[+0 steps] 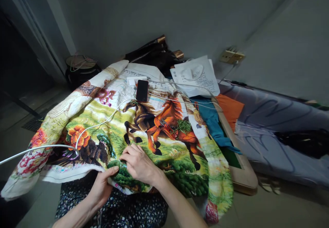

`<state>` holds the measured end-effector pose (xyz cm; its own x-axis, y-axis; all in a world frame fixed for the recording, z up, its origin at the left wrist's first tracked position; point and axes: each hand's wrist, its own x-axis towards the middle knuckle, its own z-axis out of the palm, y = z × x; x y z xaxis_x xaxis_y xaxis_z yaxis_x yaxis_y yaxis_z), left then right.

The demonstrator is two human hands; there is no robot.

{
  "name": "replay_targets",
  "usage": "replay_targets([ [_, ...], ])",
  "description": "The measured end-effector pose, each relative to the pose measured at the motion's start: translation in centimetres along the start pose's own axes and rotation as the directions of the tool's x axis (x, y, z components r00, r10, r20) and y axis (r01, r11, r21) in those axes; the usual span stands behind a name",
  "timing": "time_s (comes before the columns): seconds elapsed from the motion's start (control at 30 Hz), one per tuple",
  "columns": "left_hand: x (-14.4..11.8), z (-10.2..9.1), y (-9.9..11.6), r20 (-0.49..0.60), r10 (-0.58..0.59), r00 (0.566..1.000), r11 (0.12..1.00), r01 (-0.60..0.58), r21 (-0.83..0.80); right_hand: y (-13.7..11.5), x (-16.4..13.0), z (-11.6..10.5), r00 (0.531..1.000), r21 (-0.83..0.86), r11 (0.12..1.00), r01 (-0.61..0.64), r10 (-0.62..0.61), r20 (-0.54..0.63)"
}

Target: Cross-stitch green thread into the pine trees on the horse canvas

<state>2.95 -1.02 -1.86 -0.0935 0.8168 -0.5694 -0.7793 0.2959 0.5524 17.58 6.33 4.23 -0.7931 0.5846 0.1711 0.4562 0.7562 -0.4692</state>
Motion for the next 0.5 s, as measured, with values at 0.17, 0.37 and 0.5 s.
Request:
replay_targets([
  [0.17,-0.19,0.12,0.11,0.0,-0.004,1.0,1.0,0.004,0.003,-0.4,0.17,0.16,0.999,0.028,0.999,-0.046,0.045,0.012],
  [0.37,-0.29,0.2,0.18,0.018,0.011,1.0,1.0,-0.011,0.008,-0.66,0.43,-0.23,0.998,0.014,0.999,-0.047,0.047,0.046],
  [0.5,-0.26,0.16,0.12,0.012,0.017,1.0,1.0,-0.017,0.003,-0.48,0.05,-0.27,0.999,-0.012,1.0,0.02,-0.02,0.049],
])
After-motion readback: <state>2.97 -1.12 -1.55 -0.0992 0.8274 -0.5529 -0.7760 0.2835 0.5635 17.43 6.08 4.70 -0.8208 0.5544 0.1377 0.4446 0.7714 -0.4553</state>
